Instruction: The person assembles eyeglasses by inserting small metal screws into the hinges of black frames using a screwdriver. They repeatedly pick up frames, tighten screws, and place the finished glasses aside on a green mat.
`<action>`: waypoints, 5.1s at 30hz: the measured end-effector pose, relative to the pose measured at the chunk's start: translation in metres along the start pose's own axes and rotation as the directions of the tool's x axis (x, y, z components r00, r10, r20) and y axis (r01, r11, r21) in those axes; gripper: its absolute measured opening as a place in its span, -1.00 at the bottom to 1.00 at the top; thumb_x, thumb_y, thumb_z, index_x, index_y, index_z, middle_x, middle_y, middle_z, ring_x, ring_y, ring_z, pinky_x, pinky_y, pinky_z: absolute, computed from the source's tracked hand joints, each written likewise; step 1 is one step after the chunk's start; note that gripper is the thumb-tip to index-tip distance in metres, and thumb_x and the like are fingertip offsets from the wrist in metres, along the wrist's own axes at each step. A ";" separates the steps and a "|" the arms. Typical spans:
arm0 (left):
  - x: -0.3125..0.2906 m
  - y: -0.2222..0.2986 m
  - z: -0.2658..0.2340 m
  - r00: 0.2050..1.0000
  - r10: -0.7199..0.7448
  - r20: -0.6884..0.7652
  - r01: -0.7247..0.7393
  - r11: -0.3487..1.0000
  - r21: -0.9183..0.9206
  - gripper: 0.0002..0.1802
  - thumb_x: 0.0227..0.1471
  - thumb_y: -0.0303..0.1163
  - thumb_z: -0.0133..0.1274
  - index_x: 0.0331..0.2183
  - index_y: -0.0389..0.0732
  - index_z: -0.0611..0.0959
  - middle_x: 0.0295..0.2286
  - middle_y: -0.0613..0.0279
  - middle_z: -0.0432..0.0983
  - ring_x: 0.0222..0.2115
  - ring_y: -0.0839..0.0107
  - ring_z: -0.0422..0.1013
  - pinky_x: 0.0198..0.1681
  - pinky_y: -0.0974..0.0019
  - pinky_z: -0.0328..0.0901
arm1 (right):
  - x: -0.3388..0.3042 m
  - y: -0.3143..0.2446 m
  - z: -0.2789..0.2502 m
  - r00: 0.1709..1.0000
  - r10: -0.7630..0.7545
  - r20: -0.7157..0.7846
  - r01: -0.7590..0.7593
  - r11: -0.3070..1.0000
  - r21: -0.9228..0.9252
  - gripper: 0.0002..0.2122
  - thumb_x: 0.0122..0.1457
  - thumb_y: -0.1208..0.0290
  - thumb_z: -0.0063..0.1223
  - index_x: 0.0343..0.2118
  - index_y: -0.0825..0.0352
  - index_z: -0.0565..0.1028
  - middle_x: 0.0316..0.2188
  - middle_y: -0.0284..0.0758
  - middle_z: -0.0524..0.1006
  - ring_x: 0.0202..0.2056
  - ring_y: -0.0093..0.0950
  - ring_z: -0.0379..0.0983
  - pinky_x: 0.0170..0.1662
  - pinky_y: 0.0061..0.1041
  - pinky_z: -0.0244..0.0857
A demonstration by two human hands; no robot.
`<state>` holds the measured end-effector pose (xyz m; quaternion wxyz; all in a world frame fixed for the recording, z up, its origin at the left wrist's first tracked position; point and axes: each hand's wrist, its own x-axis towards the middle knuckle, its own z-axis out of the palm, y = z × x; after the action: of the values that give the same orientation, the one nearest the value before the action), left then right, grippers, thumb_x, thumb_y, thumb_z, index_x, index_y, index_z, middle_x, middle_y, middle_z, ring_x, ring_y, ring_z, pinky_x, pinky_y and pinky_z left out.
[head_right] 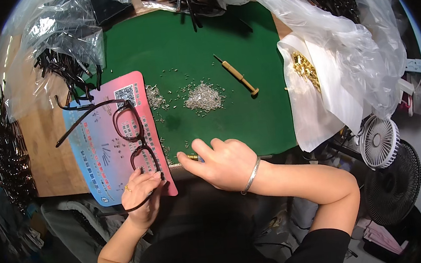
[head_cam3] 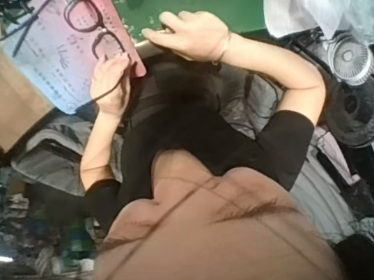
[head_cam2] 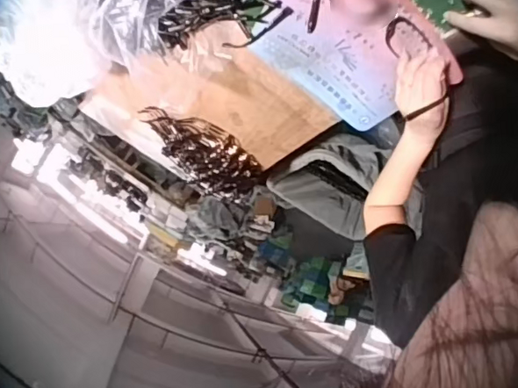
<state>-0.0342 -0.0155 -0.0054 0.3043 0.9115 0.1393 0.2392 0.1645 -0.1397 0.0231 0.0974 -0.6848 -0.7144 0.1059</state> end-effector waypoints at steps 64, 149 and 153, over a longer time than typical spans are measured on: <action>0.009 -0.010 -0.008 1.000 0.015 0.023 -0.014 0.998 -0.058 -0.74 -0.34 -0.48 0.31 -0.54 -0.13 0.52 -0.46 0.30 0.56 -0.34 0.29 0.45 0.15 -0.12 -0.09 | -0.001 -0.007 -0.013 1.000 -0.001 -0.004 0.002 0.962 0.274 -0.60 -0.06 0.37 0.09 -0.09 0.25 0.37 -0.47 -0.33 0.35 -0.58 -0.47 0.43 -0.60 -0.53 0.34; 0.058 0.049 -0.009 0.899 -0.346 0.270 0.439 0.721 -0.536 -0.81 -0.06 -0.68 -0.01 -0.30 -0.39 0.55 -0.45 0.10 0.56 -0.49 0.44 0.49 -0.42 0.47 0.36 | -0.040 0.117 -0.046 0.561 0.827 0.023 -0.791 0.528 0.307 -0.77 -0.07 0.32 0.10 -0.46 0.41 0.47 -0.59 -0.13 0.49 -0.52 -0.30 0.45 -0.39 -0.43 0.30; 0.063 0.053 -0.004 0.858 -0.347 0.378 0.514 0.584 -0.629 -0.81 0.03 -0.66 -0.09 -0.24 -0.40 0.50 -0.42 0.10 0.56 -0.47 0.49 0.49 -0.36 0.49 0.39 | -0.037 0.117 -0.050 0.571 0.820 -0.026 -0.759 0.540 0.364 -0.81 -0.04 0.36 0.06 -0.45 0.41 0.47 -0.59 -0.12 0.49 -0.49 -0.30 0.47 -0.37 -0.42 0.31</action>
<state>0.0231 -0.0301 0.0524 0.6937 0.6795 0.2201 0.0926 0.2925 -0.1710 0.0376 0.2148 -0.9156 -0.2867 0.1828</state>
